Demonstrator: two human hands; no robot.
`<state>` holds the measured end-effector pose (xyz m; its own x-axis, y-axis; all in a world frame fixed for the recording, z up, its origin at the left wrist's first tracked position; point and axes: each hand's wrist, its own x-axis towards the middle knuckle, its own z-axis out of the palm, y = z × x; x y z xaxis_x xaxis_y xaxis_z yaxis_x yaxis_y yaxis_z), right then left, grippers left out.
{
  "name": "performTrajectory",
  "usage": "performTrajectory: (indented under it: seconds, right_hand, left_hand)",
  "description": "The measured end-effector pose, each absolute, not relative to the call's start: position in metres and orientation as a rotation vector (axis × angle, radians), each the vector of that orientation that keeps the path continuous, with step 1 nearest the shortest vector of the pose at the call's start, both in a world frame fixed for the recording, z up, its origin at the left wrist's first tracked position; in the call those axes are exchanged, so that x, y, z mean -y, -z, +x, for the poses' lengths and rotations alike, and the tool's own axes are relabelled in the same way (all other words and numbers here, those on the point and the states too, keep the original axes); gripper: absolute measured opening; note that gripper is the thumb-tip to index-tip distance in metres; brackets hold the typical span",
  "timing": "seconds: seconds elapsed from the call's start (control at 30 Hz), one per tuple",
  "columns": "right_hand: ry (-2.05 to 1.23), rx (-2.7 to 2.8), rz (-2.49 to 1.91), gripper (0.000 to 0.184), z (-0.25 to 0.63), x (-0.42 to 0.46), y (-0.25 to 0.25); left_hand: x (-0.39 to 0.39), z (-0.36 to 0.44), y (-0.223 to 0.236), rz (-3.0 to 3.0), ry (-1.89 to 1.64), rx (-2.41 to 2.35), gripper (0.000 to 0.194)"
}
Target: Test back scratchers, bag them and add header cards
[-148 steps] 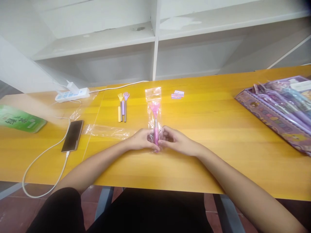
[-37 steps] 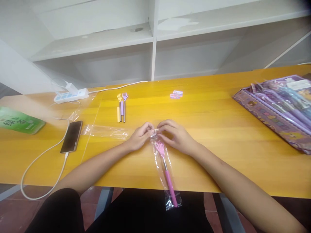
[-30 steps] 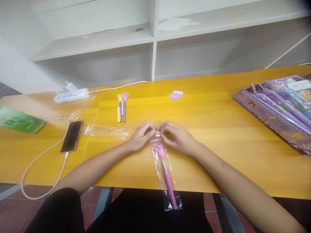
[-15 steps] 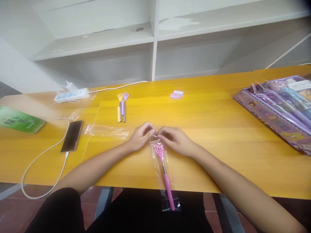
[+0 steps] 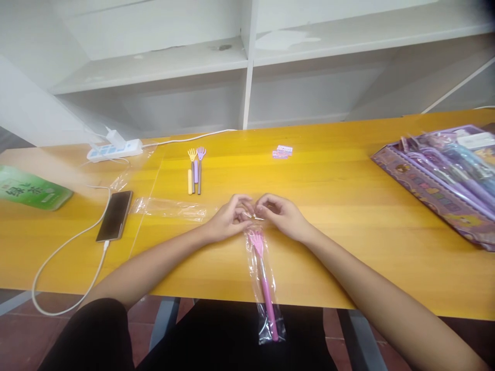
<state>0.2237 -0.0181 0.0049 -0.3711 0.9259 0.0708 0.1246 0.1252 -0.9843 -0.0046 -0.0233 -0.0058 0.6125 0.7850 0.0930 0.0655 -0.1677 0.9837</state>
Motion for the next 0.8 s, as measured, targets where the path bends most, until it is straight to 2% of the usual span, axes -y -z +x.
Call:
performTrajectory:
  seconds: [0.07, 0.17, 0.2, 0.33, 0.43, 0.63, 0.8]
  right_hand:
    - [-1.270, 1.597, -1.067, 0.034, 0.223, 0.017, -0.004]
    - [-1.208, 1.573, -1.092, 0.037, 0.223, 0.017, -0.002]
    - [-1.196, 1.576, -1.096, 0.037, 0.222, 0.017, -0.001]
    - [-1.132, 1.519, -1.115, 0.035, 0.226, 0.010, 0.008]
    - [-0.932, 1.520, -1.247, 0.035, 0.243, -0.019, 0.019]
    - [-0.531, 1.639, -1.531, 0.034, 0.296, -0.118, 0.017]
    - [-0.316, 1.724, -1.693, 0.047, 0.317, -0.176, 0.020]
  left_hand:
    - [0.024, -0.004, 0.007, 1.727, -0.814, -0.694, 0.047]
    - [0.023, -0.004, 0.003, 1.983, -0.787, -0.704, 0.026]
    - [0.023, -0.004, 0.001, 2.053, -0.755, -0.719, 0.025]
    - [0.022, -0.005, -0.006, 2.061, -0.717, -0.788, 0.043]
    - [0.022, -0.005, -0.006, 1.949, -0.744, -0.845, 0.053]
    - [0.021, -0.005, -0.001, 1.654, -0.830, -0.799, 0.053]
    - [0.018, -0.007, 0.001, 1.368, -0.862, -0.779, 0.052]
